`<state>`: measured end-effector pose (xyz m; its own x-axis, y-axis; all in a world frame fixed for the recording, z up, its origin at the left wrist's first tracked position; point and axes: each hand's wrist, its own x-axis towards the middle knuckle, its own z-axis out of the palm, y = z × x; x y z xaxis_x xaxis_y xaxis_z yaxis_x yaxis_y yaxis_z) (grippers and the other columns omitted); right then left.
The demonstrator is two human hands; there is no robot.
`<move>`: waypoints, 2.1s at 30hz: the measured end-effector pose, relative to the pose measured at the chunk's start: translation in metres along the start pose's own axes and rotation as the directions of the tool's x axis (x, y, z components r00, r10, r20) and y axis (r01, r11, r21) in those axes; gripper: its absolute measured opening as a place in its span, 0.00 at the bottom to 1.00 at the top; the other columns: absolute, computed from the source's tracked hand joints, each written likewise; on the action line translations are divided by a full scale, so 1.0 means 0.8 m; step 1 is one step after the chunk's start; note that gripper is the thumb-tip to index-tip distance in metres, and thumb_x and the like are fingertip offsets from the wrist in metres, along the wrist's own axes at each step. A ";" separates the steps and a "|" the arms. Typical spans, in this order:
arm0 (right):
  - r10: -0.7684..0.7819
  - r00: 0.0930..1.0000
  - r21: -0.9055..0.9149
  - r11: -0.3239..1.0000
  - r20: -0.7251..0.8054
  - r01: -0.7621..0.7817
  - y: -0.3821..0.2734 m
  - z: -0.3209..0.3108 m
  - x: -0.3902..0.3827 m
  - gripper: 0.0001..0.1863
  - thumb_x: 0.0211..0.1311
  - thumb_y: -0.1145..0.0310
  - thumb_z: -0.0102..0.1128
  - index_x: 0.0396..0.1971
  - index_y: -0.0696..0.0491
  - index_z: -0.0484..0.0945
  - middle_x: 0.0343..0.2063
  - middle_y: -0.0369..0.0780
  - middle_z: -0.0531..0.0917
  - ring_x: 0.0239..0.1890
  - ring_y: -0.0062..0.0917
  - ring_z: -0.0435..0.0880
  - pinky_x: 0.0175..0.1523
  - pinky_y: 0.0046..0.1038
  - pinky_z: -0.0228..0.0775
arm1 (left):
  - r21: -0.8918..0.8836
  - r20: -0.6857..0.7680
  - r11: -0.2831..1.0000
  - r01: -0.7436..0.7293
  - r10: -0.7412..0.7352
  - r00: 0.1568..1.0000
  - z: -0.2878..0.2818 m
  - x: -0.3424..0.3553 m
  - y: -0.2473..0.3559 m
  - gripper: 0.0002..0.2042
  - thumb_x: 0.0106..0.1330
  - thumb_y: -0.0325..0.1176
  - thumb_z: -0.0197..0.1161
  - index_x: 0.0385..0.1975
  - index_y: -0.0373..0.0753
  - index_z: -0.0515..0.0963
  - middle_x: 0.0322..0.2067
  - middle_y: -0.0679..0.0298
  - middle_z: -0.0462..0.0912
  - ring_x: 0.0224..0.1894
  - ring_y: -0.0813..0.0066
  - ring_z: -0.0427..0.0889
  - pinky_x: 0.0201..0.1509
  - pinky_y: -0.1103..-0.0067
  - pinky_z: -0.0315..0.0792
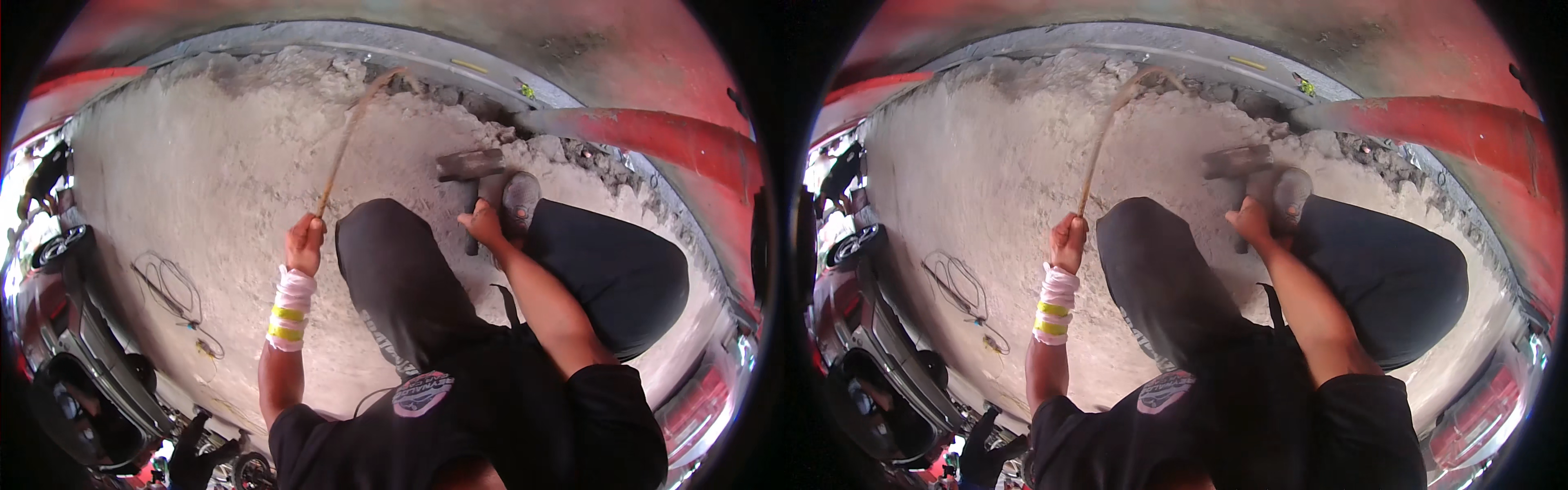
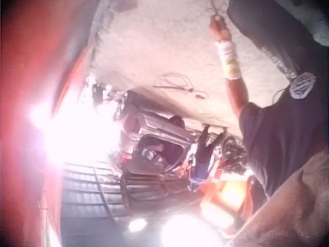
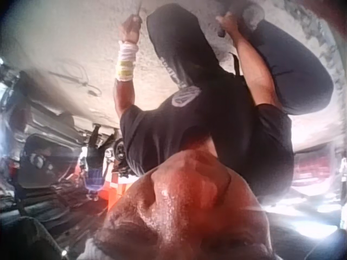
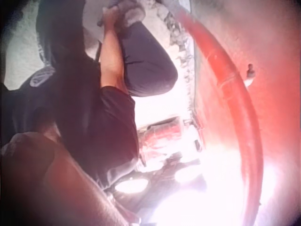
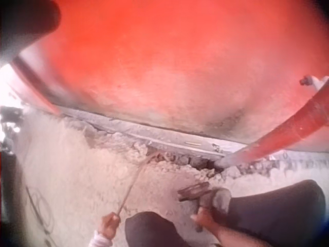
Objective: The person uses a hammer and a long metal bar to strike parts of a vehicle's rear hatch frame and floor pan. They repeatedly reposition the bar and hit it with the hammer while looking into the open trunk of the car.
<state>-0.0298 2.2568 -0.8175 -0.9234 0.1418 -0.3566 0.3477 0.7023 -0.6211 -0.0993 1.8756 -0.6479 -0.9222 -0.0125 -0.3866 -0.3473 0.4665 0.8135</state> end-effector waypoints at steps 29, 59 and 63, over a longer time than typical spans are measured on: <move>0.379 0.438 -0.292 0.922 0.816 -0.253 -0.270 -0.455 0.045 0.13 0.53 0.56 0.56 0.20 0.49 0.77 0.14 0.36 0.76 0.13 0.27 0.74 0.20 0.30 0.68 | -0.379 -0.351 0.653 0.656 -0.757 0.550 -0.001 -0.586 0.209 0.22 0.68 0.48 0.48 0.30 0.33 0.78 0.27 0.49 0.82 0.34 0.50 0.80 0.41 0.63 0.70; 0.368 0.337 -0.497 0.570 0.866 0.654 -0.770 -0.307 -0.372 0.10 0.50 0.63 0.66 0.28 0.54 0.86 0.25 0.39 0.85 0.25 0.25 0.84 0.31 0.30 0.75 | -1.000 0.001 0.001 -0.023 -0.998 -0.060 -0.052 -1.051 0.156 0.13 0.58 0.37 0.56 0.24 0.32 0.80 0.14 0.59 0.74 0.15 0.69 0.71 0.20 0.70 0.65; 0.399 0.477 -0.621 0.465 0.783 0.630 -0.897 -0.188 -0.515 0.12 0.57 0.67 0.59 0.32 0.59 0.86 0.25 0.43 0.85 0.24 0.30 0.84 0.30 0.32 0.75 | -0.986 0.124 -0.112 -0.121 -0.988 -0.094 -0.094 -1.100 0.084 0.16 0.61 0.42 0.54 0.26 0.34 0.80 0.16 0.60 0.76 0.16 0.70 0.72 0.20 0.71 0.66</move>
<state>0.0770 1.7997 -0.1197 -0.1742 -0.1981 -0.9646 -0.5212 0.8497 -0.0804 0.6760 1.8516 -0.2200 0.4505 -0.3500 -0.8213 -0.0169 -0.9231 0.3841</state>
